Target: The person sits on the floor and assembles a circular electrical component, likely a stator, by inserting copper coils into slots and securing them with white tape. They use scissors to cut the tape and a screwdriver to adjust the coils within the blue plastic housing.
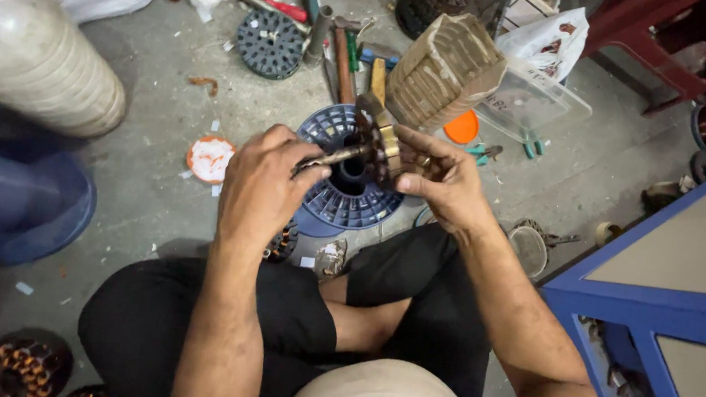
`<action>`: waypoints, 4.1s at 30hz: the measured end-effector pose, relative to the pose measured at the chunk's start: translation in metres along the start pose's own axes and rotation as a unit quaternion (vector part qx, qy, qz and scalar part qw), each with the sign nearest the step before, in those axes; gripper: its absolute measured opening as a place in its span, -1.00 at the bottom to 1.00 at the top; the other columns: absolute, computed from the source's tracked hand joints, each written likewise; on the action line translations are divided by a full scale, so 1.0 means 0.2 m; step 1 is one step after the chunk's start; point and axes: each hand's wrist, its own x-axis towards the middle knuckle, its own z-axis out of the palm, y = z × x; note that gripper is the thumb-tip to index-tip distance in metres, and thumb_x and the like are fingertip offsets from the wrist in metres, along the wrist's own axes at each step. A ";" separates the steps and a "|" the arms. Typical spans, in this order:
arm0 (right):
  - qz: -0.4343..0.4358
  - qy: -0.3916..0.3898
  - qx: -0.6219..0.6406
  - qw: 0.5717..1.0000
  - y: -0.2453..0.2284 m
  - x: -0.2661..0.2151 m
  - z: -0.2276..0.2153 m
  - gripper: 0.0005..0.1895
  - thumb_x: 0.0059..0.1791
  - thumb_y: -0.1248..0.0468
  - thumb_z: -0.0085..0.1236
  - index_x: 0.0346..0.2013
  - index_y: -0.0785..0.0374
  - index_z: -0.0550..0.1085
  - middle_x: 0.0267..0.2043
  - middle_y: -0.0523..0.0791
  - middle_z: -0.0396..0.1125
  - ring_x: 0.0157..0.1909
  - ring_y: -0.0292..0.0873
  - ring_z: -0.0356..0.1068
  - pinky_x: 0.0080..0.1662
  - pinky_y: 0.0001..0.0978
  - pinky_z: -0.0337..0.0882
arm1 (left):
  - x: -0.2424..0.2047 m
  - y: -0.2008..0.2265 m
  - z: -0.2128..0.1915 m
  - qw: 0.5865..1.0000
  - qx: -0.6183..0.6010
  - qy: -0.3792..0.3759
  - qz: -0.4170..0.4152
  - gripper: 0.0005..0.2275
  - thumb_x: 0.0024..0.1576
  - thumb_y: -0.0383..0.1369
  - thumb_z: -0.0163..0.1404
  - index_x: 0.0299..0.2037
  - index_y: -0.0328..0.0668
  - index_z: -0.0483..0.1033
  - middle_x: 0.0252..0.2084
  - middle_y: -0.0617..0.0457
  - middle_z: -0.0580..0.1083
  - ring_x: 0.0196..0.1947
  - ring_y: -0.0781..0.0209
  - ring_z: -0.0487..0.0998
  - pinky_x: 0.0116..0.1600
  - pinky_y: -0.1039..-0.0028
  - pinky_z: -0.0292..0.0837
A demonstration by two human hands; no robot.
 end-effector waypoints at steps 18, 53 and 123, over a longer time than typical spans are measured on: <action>-0.017 -0.021 0.292 0.956 0.24 -0.13 -0.01 -0.26 -0.19 0.40 0.55 0.23 0.48 0.41 0.14 0.02 0.47 0.15 -0.08 0.49 0.25 -0.15 0.45 | -0.04 0.12 0.16 0.882 -0.448 0.142 -0.039 -0.72 0.12 -0.64 0.25 0.03 -0.43 0.56 -0.11 -0.07 0.61 -0.15 0.30 0.67 -0.01 0.59 0.62; 0.023 0.078 -0.011 0.997 0.18 -0.16 0.00 -0.60 0.01 0.53 0.17 0.15 0.38 0.48 -0.01 -0.02 0.51 -0.02 -0.18 0.52 0.04 -0.25 0.58 | -0.03 0.24 0.08 0.954 -0.278 0.099 0.058 -0.79 0.26 -0.51 0.16 0.08 -0.33 0.57 0.01 -0.07 0.60 0.02 0.21 0.65 0.12 0.49 0.57; -0.315 -0.192 -0.515 0.774 -0.59 0.01 0.28 -0.77 0.02 0.39 0.29 -0.02 0.29 0.54 -0.19 -0.05 0.44 -0.18 -0.04 0.49 -0.15 -0.23 0.46 | -0.09 -0.10 -0.14 0.961 -0.271 0.027 0.055 -0.76 0.15 -0.44 0.25 0.00 -0.21 0.60 -0.05 0.07 0.51 0.00 0.25 0.53 0.14 0.44 0.46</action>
